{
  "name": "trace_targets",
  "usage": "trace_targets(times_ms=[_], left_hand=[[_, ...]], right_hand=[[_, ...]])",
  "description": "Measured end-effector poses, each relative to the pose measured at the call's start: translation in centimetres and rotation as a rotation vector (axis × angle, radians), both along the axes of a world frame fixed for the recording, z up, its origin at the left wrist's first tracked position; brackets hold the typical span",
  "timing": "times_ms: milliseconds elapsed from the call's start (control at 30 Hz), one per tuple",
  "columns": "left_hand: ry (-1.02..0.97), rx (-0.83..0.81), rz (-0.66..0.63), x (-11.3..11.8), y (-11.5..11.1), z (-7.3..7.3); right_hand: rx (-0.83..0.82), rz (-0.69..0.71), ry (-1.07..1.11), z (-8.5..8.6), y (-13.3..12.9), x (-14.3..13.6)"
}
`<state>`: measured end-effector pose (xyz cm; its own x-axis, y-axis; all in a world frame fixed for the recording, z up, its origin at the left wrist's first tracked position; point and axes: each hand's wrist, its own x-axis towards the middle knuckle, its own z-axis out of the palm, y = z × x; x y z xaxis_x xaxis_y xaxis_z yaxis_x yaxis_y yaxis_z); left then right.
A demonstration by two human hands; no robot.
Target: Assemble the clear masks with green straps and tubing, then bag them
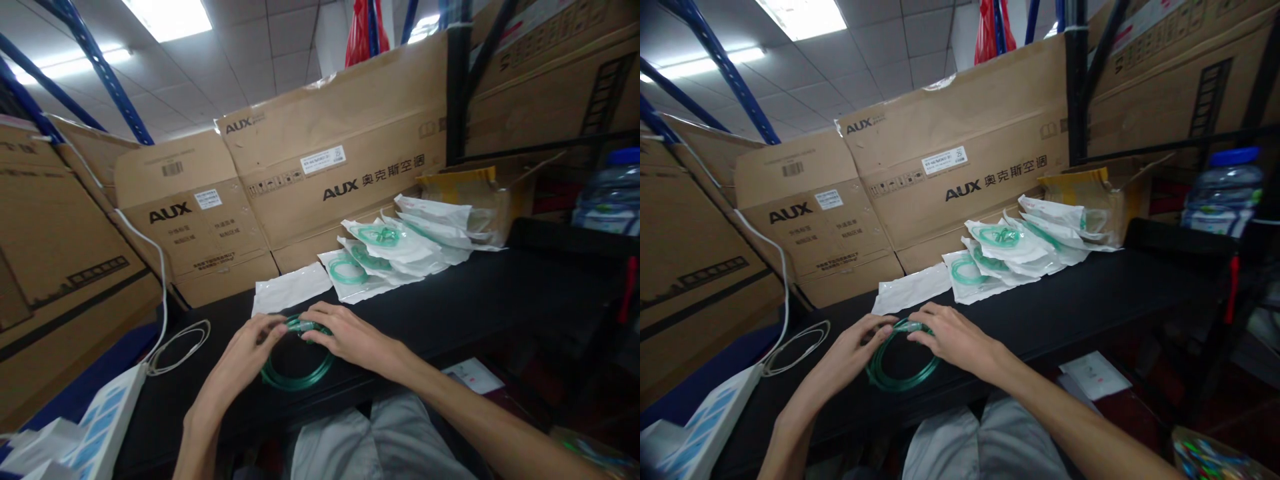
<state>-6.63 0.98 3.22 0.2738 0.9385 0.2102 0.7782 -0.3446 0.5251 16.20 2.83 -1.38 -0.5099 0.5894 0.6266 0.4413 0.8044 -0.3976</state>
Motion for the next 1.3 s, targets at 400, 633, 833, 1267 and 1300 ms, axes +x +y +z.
trace_targets(times_ms=[400, 633, 833, 1267, 1300], left_hand=[[0.168, -0.141, 0.169, -3.3, 1.4, -3.2], [0.153, -0.097, 0.172, -2.1, 1.7, -3.6], [0.147, -0.181, 0.197, -1.8, 1.6, -3.2], [0.195, -0.278, 0.203, -0.9, 0.7, -2.4], [0.206, -0.279, 0.204, -0.6, 0.7, -2.3]], right_hand=[[-0.079, -0.199, -0.067, -0.1, 0.4, 0.6], [-0.199, -0.185, -0.187, 0.5, 0.1, 1.9], [-0.211, -0.175, -0.231, 0.5, 0.0, 1.6], [-0.284, -0.016, -0.190, 0.2, 0.4, 1.9], [-0.292, -0.017, -0.196, 0.2, 0.4, 1.9]])
